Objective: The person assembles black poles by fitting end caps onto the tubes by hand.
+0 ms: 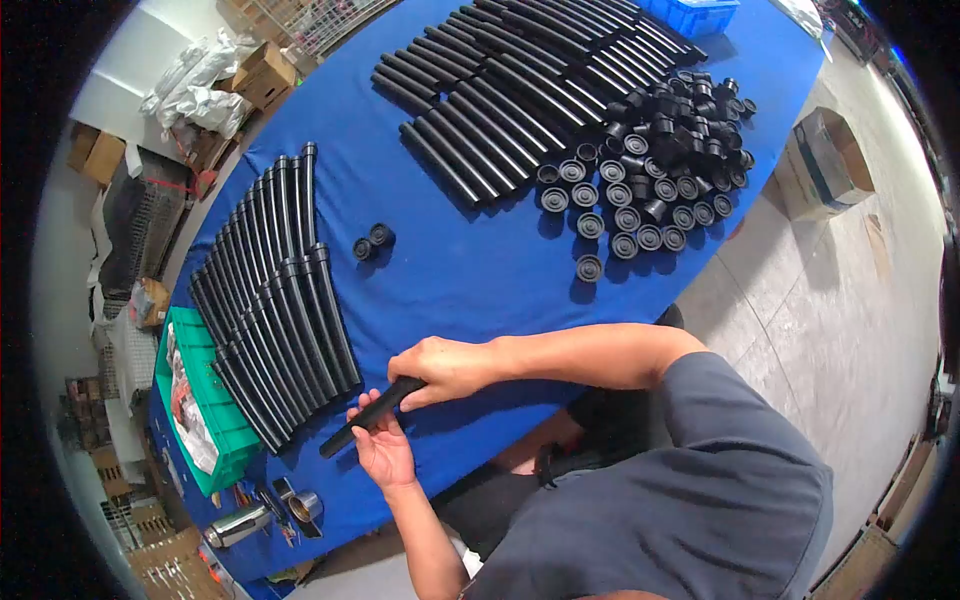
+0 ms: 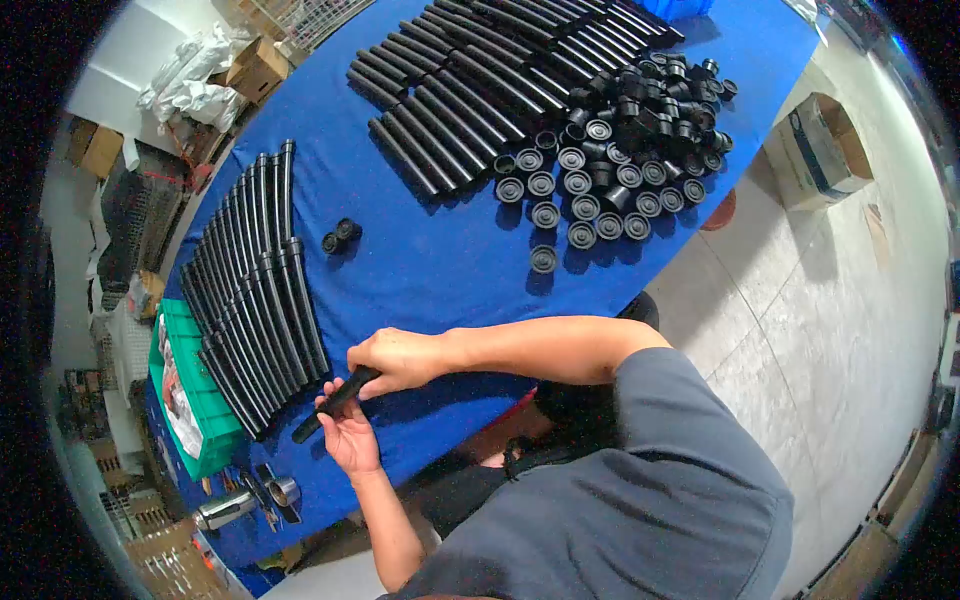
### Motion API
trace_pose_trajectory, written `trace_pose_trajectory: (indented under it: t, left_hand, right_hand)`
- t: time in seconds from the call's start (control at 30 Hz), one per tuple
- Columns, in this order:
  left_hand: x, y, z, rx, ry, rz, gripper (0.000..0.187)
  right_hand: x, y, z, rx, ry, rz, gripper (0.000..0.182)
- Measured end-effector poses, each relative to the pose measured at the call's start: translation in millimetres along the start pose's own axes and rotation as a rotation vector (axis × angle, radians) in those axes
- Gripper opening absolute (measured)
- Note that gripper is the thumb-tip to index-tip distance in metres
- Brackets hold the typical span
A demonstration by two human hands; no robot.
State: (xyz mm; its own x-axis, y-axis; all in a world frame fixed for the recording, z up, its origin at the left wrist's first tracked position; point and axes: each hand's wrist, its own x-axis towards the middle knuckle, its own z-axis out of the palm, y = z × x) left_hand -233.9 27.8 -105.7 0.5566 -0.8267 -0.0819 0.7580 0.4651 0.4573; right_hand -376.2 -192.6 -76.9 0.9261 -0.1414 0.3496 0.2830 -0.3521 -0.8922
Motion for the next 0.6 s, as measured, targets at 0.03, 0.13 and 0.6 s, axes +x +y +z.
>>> trace_pose_trajectory:
  t: [0.03,0.13,0.6]
  left_hand:
    - [1,-1,-1,0.009,-0.017,0.0,0.031]
    - [0,1,-3,0.047,-0.056,0.005,0.032]
    - [-1,-1,-5,0.102,-0.078,0.028,0.033]
  right_hand:
    - [2,2,-1,0.013,-0.015,0.031,0.031]
    - [3,11,1,0.036,-0.041,0.069,0.034]
    - [1,11,4,-0.096,-0.065,-0.002,0.031]
